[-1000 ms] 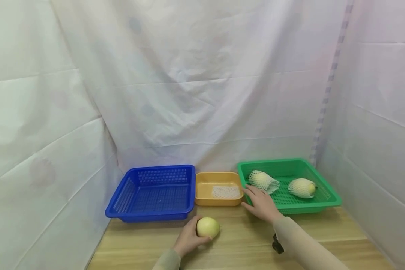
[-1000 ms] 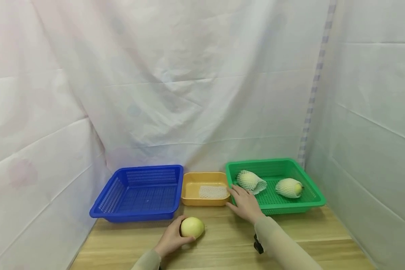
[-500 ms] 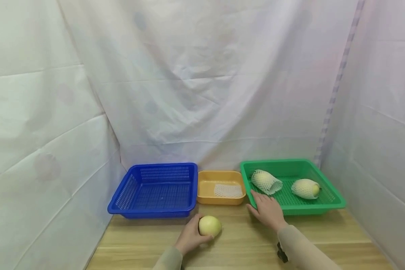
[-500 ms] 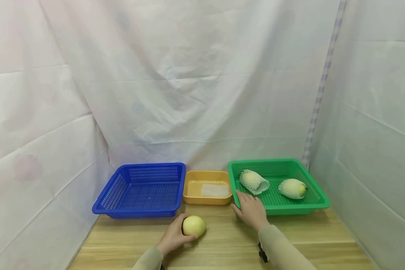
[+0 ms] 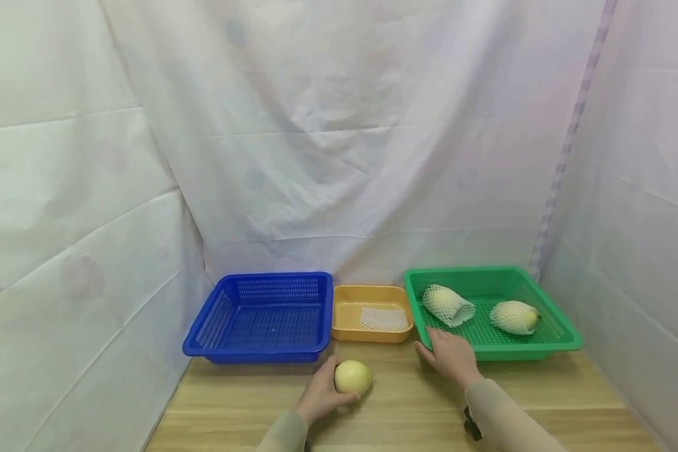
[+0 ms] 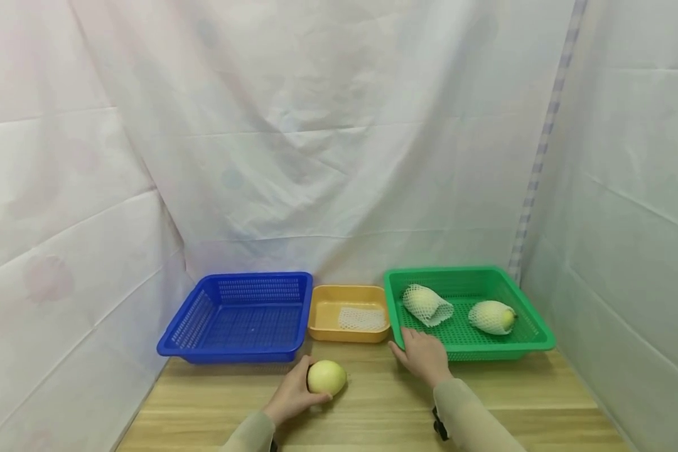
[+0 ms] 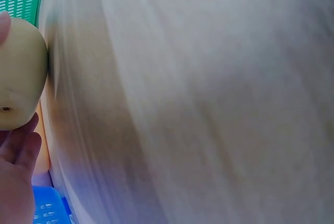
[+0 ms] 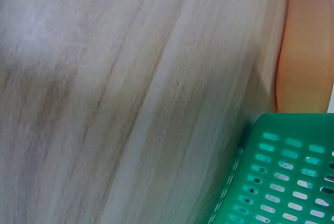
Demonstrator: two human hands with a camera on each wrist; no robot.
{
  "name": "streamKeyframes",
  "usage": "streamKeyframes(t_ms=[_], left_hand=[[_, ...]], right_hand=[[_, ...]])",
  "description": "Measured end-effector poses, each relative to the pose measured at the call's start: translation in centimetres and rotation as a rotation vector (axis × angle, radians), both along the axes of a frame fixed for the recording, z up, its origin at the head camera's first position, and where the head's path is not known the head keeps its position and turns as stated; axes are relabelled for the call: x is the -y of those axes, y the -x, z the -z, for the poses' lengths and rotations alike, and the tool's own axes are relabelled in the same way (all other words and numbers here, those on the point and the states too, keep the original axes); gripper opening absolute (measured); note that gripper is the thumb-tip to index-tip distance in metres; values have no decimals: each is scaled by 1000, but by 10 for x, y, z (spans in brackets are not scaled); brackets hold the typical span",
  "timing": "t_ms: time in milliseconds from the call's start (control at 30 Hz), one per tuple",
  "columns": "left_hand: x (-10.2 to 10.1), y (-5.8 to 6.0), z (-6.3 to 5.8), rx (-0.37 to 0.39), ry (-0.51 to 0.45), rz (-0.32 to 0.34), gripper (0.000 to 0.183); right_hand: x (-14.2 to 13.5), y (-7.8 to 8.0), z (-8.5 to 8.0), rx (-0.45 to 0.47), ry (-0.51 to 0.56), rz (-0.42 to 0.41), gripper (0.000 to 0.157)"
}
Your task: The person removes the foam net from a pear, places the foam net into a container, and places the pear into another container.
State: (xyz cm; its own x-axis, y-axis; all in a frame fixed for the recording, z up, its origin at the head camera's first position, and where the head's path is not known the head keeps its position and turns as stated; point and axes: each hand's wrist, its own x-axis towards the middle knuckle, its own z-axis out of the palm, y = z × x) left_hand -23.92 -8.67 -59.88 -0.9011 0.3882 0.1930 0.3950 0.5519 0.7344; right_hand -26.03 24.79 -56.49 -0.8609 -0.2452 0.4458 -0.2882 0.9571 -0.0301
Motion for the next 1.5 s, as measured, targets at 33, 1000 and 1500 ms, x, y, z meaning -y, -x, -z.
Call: streamKeyframes(t_ms=[33,1000,1500], left_hand=[[0,0,1,1,1,-1,70],[-10,3,-2,-64,68,2,80],[-12,5,-19,-100,205,-17,71]], right_hand=[[0,0,1,-7,-2,-4,50],[-6,1,4,-80,-11,-32,40],[-2,2,3,-67,-7,-29,38]])
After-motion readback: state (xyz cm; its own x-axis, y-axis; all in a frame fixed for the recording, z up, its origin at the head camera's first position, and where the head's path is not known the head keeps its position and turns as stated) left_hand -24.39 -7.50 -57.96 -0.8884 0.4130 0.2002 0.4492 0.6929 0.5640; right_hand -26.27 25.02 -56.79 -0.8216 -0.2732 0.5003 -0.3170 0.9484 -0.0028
